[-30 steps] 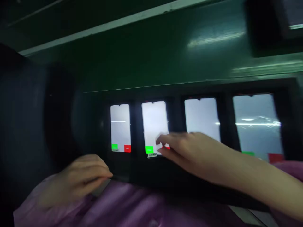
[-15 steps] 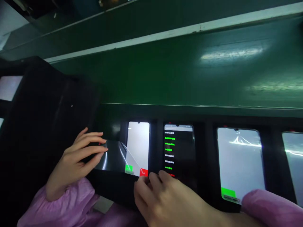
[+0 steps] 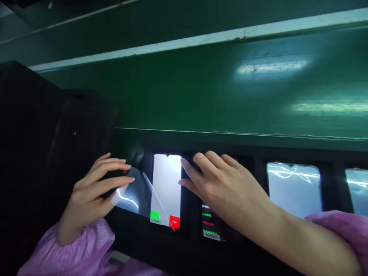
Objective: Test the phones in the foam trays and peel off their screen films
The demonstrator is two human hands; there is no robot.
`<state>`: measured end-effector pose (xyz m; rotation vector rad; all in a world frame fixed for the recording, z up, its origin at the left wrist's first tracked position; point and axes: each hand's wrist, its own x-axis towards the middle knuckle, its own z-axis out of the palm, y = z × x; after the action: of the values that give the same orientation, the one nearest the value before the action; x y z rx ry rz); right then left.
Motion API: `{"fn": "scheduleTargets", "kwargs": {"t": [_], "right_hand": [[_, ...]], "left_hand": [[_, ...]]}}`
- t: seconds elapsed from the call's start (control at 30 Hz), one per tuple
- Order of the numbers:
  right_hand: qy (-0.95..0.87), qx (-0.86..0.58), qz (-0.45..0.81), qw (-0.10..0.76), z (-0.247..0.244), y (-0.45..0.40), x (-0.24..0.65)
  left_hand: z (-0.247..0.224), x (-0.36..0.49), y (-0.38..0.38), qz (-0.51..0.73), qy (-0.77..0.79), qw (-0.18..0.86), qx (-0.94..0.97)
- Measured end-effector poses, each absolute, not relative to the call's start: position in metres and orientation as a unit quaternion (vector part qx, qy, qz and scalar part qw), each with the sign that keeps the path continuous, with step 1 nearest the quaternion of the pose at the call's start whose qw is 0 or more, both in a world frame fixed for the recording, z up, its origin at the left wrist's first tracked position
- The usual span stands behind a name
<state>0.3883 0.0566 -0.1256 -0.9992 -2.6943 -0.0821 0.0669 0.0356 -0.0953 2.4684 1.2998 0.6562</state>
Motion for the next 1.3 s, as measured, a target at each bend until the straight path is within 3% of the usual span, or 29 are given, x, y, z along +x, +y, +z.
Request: {"fn": "scheduleTargets", "kwargs": {"t": [0.13,0.4,0.6,0.77,1.17,1.3], "right_hand": [[-0.935,-0.316,-0.021,0.162,-0.122,0.05,0.38],[-0.929,-0.351,-0.045,0.106,-0.119,0.076,0.386],[-0.937,-0.277,0.108,0.183,-0.108,0.001,0.437],[-0.929,-0.32,0.088,0.163,-0.123,-0.033,0.449],[-0.95,-0.218,0.0,0.222,-0.119,-0.006,0.366],[-0.912,-0.28,0.122,0.274,-0.126,0.033,0.36]], "left_hand": [[-0.098,0.069,0.038,0.229,0.448,0.135,0.853],[-0.098,0.072,0.038,0.237,0.455,0.115,0.851],[-0.108,0.069,0.044,0.243,0.441,0.1,0.858],[-0.114,0.069,0.053,0.254,0.43,0.086,0.862],[-0.119,0.103,0.077,0.259,0.394,0.119,0.874],[-0.113,0.096,0.063,0.286,0.453,0.119,0.836]]}}
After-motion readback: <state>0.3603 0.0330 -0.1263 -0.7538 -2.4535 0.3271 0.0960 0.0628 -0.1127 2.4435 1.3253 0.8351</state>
